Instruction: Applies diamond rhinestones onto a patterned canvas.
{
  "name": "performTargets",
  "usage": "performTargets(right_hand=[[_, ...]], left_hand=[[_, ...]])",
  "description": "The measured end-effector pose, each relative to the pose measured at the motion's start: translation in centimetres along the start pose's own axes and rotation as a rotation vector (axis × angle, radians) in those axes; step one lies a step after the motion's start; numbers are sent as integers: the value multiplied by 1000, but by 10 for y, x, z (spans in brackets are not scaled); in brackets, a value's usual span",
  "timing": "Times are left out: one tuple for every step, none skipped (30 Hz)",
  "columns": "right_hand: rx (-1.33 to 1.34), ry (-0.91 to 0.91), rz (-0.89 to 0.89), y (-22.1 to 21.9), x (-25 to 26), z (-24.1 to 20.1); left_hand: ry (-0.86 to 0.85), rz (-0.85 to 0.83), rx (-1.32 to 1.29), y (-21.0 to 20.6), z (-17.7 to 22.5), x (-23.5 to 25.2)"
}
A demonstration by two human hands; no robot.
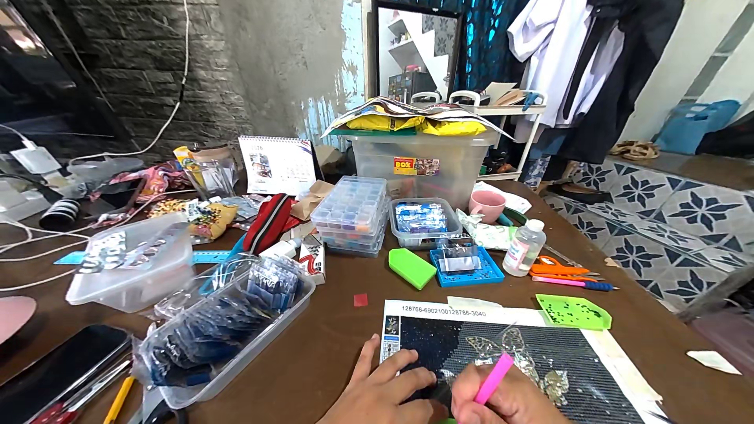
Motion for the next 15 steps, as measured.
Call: performTargets(right_hand=[[-3, -1, -1, 0, 0, 0], [-6, -1, -5, 0, 0, 0], [-7, 1, -6, 0, 0, 0], [-8, 3, -6, 0, 0, -1], [-10, 4, -6, 0, 0, -1], [-12, 2, -6, 0, 0, -1], [-13, -4, -4, 0, 0, 0], [-10, -14, 0, 0, 0, 0], [-4, -26, 8, 1, 0, 0], [6, -41, 23, 1, 0, 0], [21, -57, 43, 3, -1, 0], [42, -72, 70, 5, -2, 1], [68, -85, 101, 7, -3, 3], [92, -99, 135, 10, -4, 5], [110, -119, 170, 14, -5, 7]], left_hand=[[0, 0, -1, 0, 0, 0], [0, -1, -4, 0, 0, 0], [0, -1, -6, 0, 0, 0], [0, -1, -7, 0, 0, 0], [1, -4, -9, 0, 0, 0], [1, -7, -9, 1, 0, 0], [1, -8, -10, 1, 1, 0], [2, -9, -12, 1, 1, 0], [3, -11, -16, 1, 1, 1], [5, -14, -20, 1, 1, 1], [6, -17, -23, 2, 1, 1], [7, -17, -21, 2, 1, 1], [7, -17, -22, 2, 1, 1], [8, -17, -24, 2, 1, 1], [10, -18, -24, 2, 1, 1]])
Point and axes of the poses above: each hand's wrist, its own x-axis towards the middle knuckle, its own y-axis out of the back of the hand, z = x × y, the point moved 5 cm from there along x, towards the middle knuckle, and after that the axes turned 9 degrees about -z, right-handed, at the moved point
